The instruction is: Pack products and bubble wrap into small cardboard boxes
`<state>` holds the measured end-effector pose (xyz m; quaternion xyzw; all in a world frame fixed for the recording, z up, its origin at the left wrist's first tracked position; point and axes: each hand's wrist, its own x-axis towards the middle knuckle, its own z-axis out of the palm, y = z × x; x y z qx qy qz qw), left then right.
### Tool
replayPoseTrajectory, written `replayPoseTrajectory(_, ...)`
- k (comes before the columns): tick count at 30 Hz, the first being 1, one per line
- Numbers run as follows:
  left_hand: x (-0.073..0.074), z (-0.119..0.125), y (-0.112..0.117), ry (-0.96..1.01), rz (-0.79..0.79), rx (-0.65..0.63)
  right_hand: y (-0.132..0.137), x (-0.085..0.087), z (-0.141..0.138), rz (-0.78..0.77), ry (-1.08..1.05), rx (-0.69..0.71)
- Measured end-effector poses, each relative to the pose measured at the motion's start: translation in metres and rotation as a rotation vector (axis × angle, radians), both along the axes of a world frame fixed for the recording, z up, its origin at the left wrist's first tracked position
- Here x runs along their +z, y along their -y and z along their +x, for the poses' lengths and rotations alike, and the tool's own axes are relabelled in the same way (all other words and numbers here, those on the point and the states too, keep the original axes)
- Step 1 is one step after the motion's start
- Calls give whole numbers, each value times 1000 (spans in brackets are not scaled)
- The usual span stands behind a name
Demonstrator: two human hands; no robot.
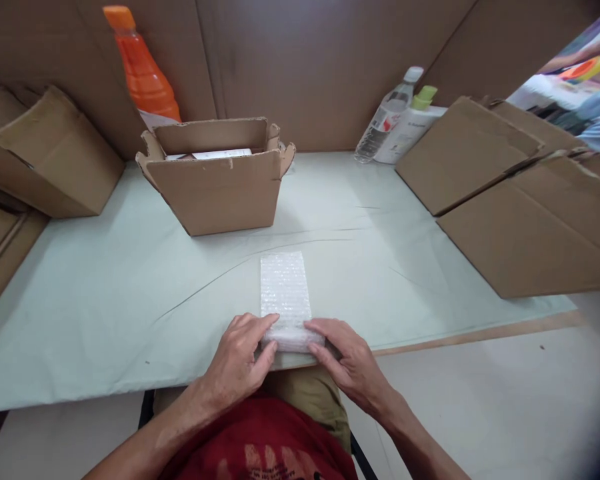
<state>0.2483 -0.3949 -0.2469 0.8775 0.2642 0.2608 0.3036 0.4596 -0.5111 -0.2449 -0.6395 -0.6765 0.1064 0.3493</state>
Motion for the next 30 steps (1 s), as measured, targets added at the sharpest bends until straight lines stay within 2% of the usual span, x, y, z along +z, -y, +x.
replayPoseTrajectory(3,-3,5,-6,-76,92,85,4,0,-3,127,173,-70)
replayPoseTrajectory(8,-6,7,-10,-90,207,136,-10,-8,-5,81,295,46)
replayPoseTrajectory(11,-4,-2,-5,-1,179,57,-19,-8,-5,81,212,44)
replayPoseTrajectory(14,-4,-10,0,67,70,-17,-18,-5,-5,8,73,56)
replayPoseTrajectory(16,-5,-11,-2,61,24,20,-13,-1,-7,11,63,14)
replayPoseTrajectory(19,-8,-4,-11,-18,62,106,-10,1,-12,124,199,-75)
replayPoseTrajectory(23,-9,4,-21,-103,89,181,-21,-5,-18,109,364,23)
replayPoseTrajectory(26,-7,-2,-17,-6,-134,226,-36,-10,-18,93,325,46)
replayPoseTrajectory(30,-5,-13,4,258,-689,344,-45,-9,-20,39,53,-55)
